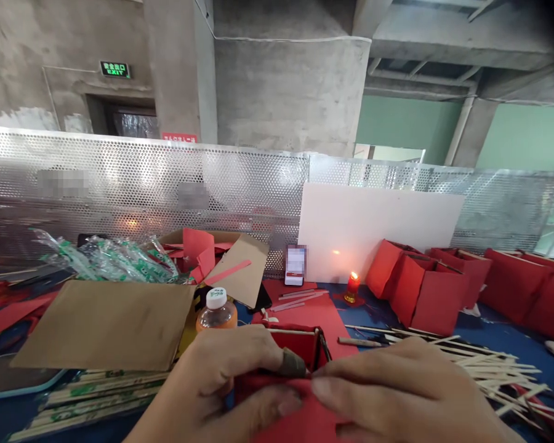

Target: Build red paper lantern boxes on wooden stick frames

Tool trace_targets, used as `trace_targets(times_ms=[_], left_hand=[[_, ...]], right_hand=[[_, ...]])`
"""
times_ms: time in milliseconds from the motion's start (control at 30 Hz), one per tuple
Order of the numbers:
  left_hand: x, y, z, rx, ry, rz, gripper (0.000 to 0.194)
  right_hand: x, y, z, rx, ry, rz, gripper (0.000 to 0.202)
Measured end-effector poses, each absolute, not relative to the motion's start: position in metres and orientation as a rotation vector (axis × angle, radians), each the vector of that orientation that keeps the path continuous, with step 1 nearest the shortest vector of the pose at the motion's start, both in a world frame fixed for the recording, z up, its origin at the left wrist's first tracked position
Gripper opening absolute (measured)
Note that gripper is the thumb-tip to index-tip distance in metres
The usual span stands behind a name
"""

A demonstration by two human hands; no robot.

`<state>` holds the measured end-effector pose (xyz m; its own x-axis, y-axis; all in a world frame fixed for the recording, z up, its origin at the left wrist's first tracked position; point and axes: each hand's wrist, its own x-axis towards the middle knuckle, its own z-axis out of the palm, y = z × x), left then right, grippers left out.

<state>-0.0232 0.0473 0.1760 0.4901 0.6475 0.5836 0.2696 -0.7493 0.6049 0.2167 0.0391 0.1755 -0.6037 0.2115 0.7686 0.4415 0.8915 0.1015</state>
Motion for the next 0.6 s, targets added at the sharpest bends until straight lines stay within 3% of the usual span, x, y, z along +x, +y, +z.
trace_targets(times_ms=[200,333,600], left_hand=[[-0.019,0.047,0.174,2.293,0.78,1.16,0.013],[-0.02,0.048,0.172,2.304,0.779,1.196,0.019],[-0.016,0.046,0.175,2.298,0.699,1.082,0.013]], right_hand=[[0.209,0.039,0.164,-0.64,-2.071,0.018,0.018],[0.202,0.038,0.159,-0.774,-1.965,0.12,0.016],[0.208,0.038,0.165,-0.726,-2.114,0.309,0.015]])
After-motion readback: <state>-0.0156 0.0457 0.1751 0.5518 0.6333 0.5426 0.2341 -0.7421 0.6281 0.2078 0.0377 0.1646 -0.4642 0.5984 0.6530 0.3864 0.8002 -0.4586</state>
